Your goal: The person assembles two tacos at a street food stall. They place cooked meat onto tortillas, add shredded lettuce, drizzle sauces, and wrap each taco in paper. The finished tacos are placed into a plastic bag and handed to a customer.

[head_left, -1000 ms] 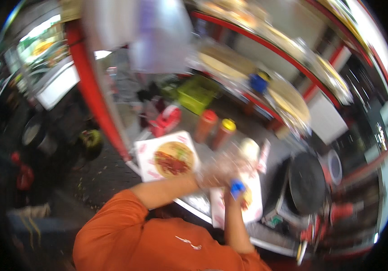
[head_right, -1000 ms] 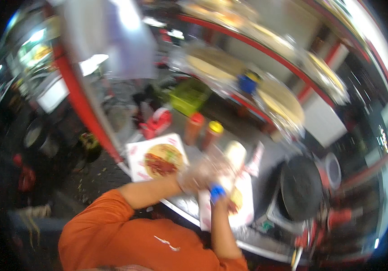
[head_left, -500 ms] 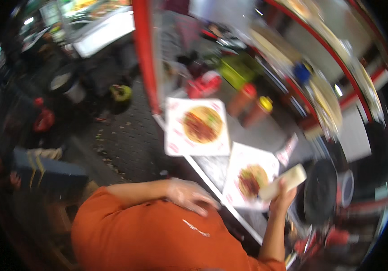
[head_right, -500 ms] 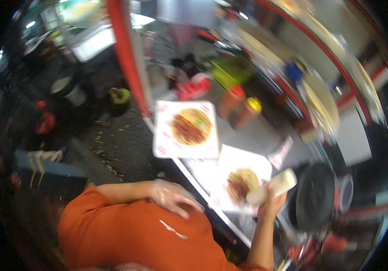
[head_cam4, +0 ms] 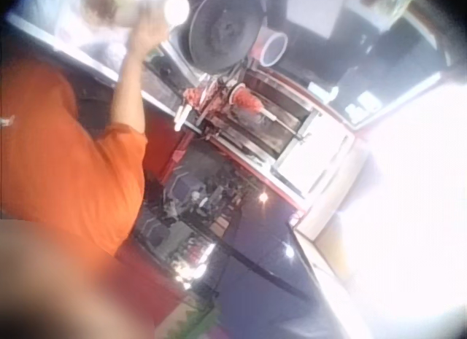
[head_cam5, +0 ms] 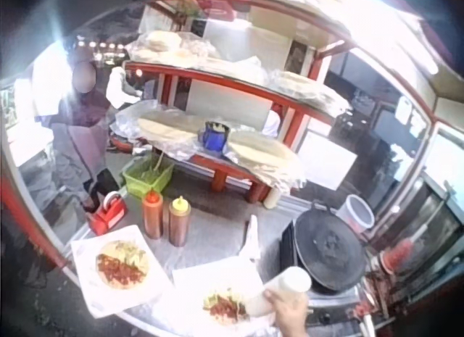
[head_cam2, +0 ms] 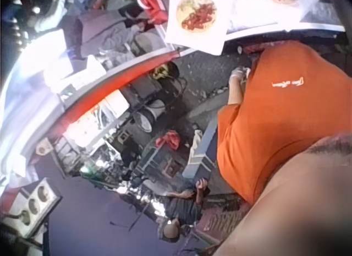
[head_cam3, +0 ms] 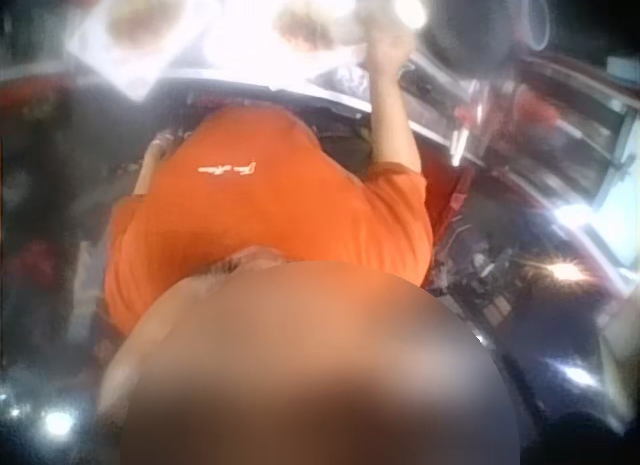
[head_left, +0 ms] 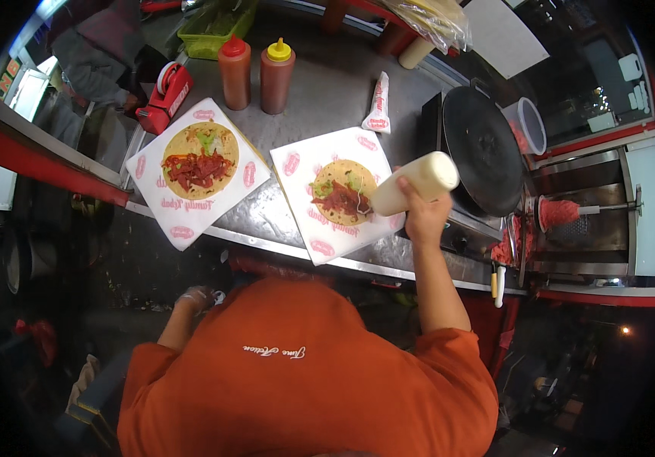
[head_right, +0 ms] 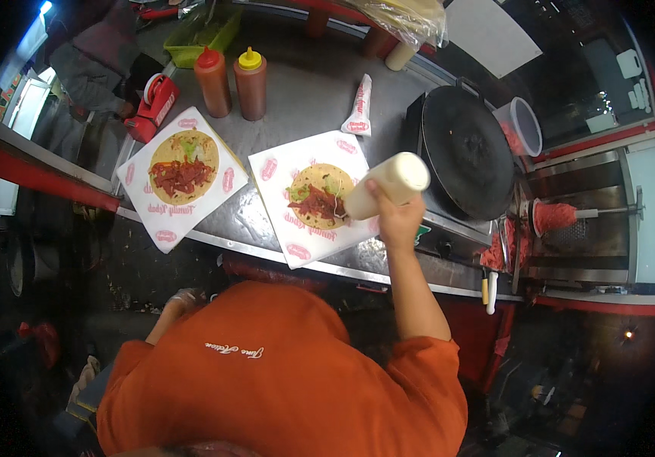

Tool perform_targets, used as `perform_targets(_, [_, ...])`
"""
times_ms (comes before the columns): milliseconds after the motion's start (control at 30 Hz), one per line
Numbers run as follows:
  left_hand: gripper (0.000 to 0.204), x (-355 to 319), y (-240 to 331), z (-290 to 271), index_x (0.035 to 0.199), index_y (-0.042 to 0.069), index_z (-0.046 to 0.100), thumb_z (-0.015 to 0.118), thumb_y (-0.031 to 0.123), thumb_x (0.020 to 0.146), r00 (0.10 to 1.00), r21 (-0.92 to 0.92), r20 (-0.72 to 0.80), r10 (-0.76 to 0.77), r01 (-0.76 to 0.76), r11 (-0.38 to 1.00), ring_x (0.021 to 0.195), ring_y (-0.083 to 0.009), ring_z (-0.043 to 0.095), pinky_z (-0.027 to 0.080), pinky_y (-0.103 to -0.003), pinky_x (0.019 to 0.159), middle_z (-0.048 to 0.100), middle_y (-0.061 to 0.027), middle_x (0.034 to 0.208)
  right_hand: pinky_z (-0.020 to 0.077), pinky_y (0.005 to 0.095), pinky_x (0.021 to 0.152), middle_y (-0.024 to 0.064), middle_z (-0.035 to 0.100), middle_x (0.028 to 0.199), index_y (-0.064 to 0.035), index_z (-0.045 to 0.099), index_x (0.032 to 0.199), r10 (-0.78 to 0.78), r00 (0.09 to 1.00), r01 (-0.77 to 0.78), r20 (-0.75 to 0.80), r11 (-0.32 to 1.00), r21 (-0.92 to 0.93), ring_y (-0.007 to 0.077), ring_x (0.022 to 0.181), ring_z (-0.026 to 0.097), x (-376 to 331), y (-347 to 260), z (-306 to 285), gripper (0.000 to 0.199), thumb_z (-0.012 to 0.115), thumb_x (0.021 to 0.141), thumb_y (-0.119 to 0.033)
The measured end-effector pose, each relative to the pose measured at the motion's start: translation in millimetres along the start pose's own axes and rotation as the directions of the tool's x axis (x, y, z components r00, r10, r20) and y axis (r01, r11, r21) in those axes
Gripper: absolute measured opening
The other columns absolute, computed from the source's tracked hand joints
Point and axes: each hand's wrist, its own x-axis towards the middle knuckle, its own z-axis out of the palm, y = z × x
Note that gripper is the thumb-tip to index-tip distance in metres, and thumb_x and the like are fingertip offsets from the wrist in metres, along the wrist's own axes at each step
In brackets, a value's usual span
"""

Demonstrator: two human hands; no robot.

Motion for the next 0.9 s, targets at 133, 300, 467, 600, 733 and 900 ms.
perform_targets(133, [0.053, 21.4, -42.2, -3.9, 0.136, 0.009, 0.065, 0.056, 0.048, 0.101, 0.995, -0.027, 0.035, -0.088, 0.089, 0.996, 0.129, -0.0371, 0.062, 0.051, -0.045, 0.104, 0.065, -0.0194, 0.139, 0.0598, 0.0379, 0.086, 0.0155, 0.075, 0.106, 0.0052, 0.066, 0.114, -0.102, 0.990, 0.136, -0.101, 0.898, 0.418, 0.0228, 0.095, 0.073, -0.1, -17.2, 3.8, 0.036, 0.085, 0.087, -0.010])
perform_targets(300, [0.058, 83.2, -89.6, 4.1, 0.141, 0.007, 0.062, 0.062, 0.049, 0.101, 0.931, -0.778, -0.285, -0.228, -0.086, 0.623, 0.130, -0.0326, 0.063, 0.049, -0.043, 0.108, 0.066, -0.0152, 0.141, 0.0579, 0.0339, 0.084, 0.0119, 0.074, 0.107, 0.0038, 0.066, 0.116, -0.143, 0.960, 0.228, -0.241, 0.898, 0.376, 0.0190, 0.094, 0.072, -0.2, -26.4, 24.2, 0.040, 0.087, 0.086, -0.013])
perform_targets(467, [0.061, 86.5, -92.5, -3.1, 0.146, 0.007, 0.058, 0.068, 0.045, 0.099, 0.935, -0.483, -0.326, -0.138, -0.039, 0.875, 0.137, -0.0312, 0.057, 0.043, -0.042, 0.115, 0.062, -0.0153, 0.146, 0.0575, 0.0310, 0.079, 0.0113, 0.075, 0.102, 0.0028, 0.068, 0.111, -0.137, 0.986, 0.135, -0.092, 0.990, -0.030, 0.0191, 0.085, 0.072, -1.8, -22.1, 53.0, 0.034, 0.085, 0.087, -0.013])
perform_targets(600, [0.059, 66.0, -82.4, -3.8, 0.144, 0.010, 0.061, 0.073, 0.041, 0.095, 0.968, -0.547, -0.217, -0.125, -0.015, 0.837, 0.139, -0.0329, 0.055, 0.043, -0.043, 0.115, 0.061, -0.0162, 0.147, 0.0543, 0.0343, 0.089, 0.0083, 0.073, 0.105, 0.0028, 0.067, 0.115, -0.089, 0.978, 0.138, -0.188, 0.954, 0.266, 0.0165, 0.095, 0.069, 4.0, -15.4, 72.3, 0.038, 0.084, 0.088, -0.017])
perform_targets(733, [0.061, 60.5, -91.0, 8.6, 0.143, 0.009, 0.062, 0.071, 0.046, 0.095, 0.980, -0.486, -0.162, -0.114, 0.021, 0.874, 0.137, -0.0347, 0.057, 0.045, -0.045, 0.113, 0.061, -0.0162, 0.147, 0.0554, 0.0329, 0.088, 0.0081, 0.073, 0.105, 0.0025, 0.068, 0.115, -0.223, 0.971, 0.228, -0.091, 0.972, 0.050, 0.0165, 0.095, 0.070, 3.6, -13.8, 80.2, 0.039, 0.086, 0.086, -0.016])
perform_targets(900, [0.055, 64.3, -117.0, 18.3, 0.138, 0.013, 0.066, 0.071, 0.044, 0.094, 0.991, -0.223, -0.120, -0.053, 0.025, 0.975, 0.128, -0.0328, 0.064, 0.050, -0.045, 0.106, 0.066, -0.0131, 0.140, 0.0569, 0.0309, 0.084, 0.0102, 0.074, 0.103, 0.0041, 0.069, 0.109, -0.047, 0.999, 0.045, -0.006, 0.989, -0.140, 0.0174, 0.091, 0.072, -9.0, -27.9, 68.8, 0.034, 0.085, 0.085, -0.013])
